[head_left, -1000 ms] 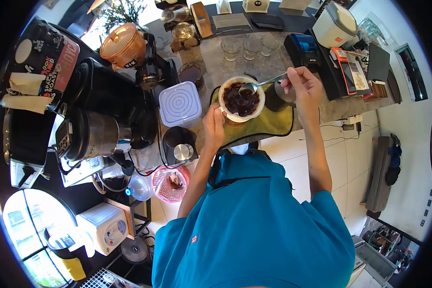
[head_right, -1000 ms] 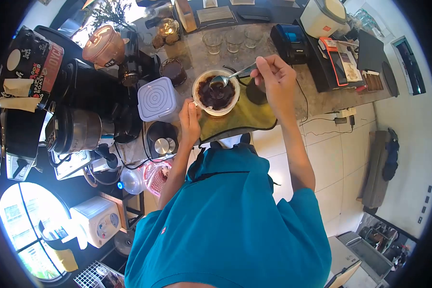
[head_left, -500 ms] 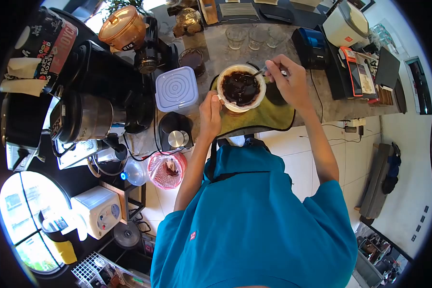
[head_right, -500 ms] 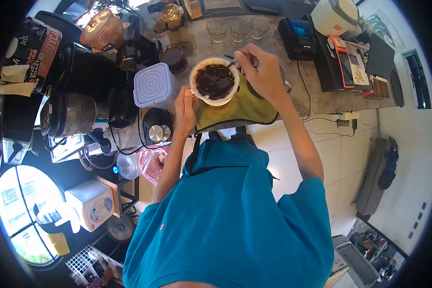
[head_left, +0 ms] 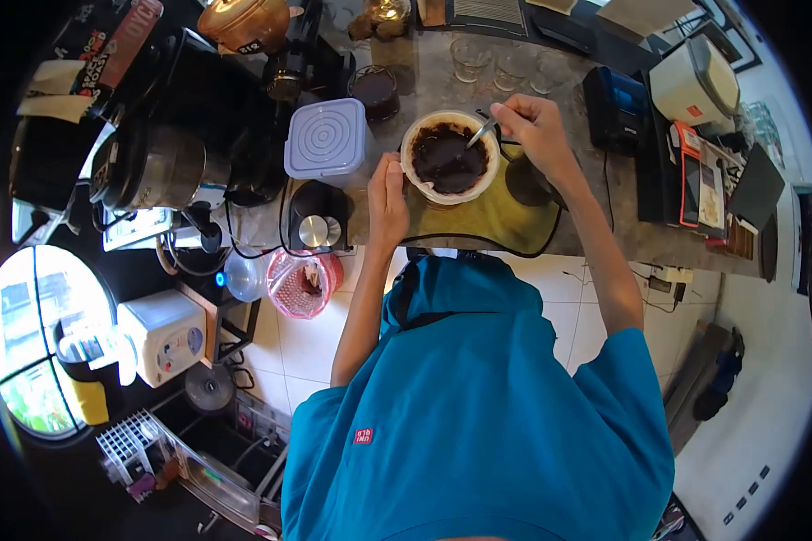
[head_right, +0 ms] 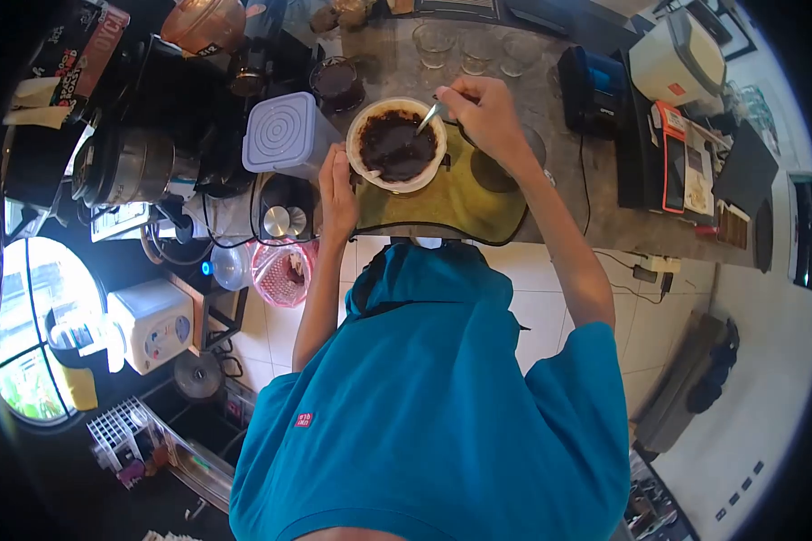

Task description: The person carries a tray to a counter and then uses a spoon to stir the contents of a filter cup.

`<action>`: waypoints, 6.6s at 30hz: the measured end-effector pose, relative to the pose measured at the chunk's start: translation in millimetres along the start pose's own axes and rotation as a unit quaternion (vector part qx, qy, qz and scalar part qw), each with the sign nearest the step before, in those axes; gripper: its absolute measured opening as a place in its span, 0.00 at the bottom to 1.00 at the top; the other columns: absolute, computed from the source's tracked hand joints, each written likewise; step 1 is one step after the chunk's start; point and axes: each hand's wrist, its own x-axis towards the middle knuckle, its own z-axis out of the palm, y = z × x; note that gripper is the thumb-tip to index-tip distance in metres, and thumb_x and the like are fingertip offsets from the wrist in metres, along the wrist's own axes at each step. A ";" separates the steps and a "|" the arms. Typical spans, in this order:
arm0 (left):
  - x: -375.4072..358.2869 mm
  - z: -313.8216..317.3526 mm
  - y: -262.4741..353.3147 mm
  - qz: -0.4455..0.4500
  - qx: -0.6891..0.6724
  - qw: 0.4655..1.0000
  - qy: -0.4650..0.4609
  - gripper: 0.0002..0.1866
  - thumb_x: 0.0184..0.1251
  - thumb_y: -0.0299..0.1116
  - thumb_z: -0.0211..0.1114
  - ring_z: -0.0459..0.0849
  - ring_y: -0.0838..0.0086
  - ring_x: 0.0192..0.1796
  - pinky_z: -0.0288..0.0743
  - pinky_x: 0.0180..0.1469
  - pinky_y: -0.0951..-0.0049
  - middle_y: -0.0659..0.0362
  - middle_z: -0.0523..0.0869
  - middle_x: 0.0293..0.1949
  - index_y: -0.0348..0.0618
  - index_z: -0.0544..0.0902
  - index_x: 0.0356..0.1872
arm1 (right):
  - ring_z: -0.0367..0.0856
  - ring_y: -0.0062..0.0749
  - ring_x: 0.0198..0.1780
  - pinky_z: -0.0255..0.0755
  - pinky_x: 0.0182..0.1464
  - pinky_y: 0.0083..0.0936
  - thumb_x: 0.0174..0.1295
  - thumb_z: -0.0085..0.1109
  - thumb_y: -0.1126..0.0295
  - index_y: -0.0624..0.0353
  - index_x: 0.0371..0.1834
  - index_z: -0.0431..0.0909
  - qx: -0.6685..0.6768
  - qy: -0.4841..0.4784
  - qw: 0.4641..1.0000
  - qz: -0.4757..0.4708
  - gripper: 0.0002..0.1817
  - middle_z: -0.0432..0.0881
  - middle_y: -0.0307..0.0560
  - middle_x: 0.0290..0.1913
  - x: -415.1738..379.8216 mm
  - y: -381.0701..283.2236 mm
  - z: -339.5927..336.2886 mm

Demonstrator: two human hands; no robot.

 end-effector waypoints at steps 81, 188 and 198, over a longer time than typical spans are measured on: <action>-7.3 -15.0 -19.7 -0.047 0.058 0.991 -0.110 0.54 0.39 0.42 0.82 0.59 0.53 0.75 0.54 0.74 0.56 0.45 0.62 0.72 0.41 0.61 0.71 | 0.68 0.52 0.67 0.59 0.64 0.57 0.59 0.57 0.36 0.48 0.69 0.69 -0.629 0.352 0.658 0.218 0.40 0.71 0.54 0.67 -119.7 144.9 -291.3; 3.2 -10.3 -4.2 -0.012 -0.072 0.994 -0.085 0.19 0.81 0.41 0.43 0.70 0.81 0.30 0.67 0.35 0.78 0.63 0.74 0.27 0.38 0.75 0.35 | 0.79 0.18 0.31 0.74 0.36 0.16 0.65 0.62 0.69 0.68 0.48 0.81 0.183 0.063 0.981 0.017 0.14 0.84 0.41 0.35 28.4 -83.0 -16.0; 6.7 -11.4 -14.2 -0.008 -0.107 0.987 -0.119 0.20 0.81 0.44 0.42 0.71 0.80 0.29 0.68 0.35 0.77 0.62 0.72 0.26 0.39 0.72 0.34 | 0.80 0.30 0.26 0.74 0.33 0.24 0.62 0.61 0.71 0.64 0.42 0.82 -0.205 0.092 0.972 -0.070 0.09 0.84 0.49 0.27 -33.6 -83.9 18.1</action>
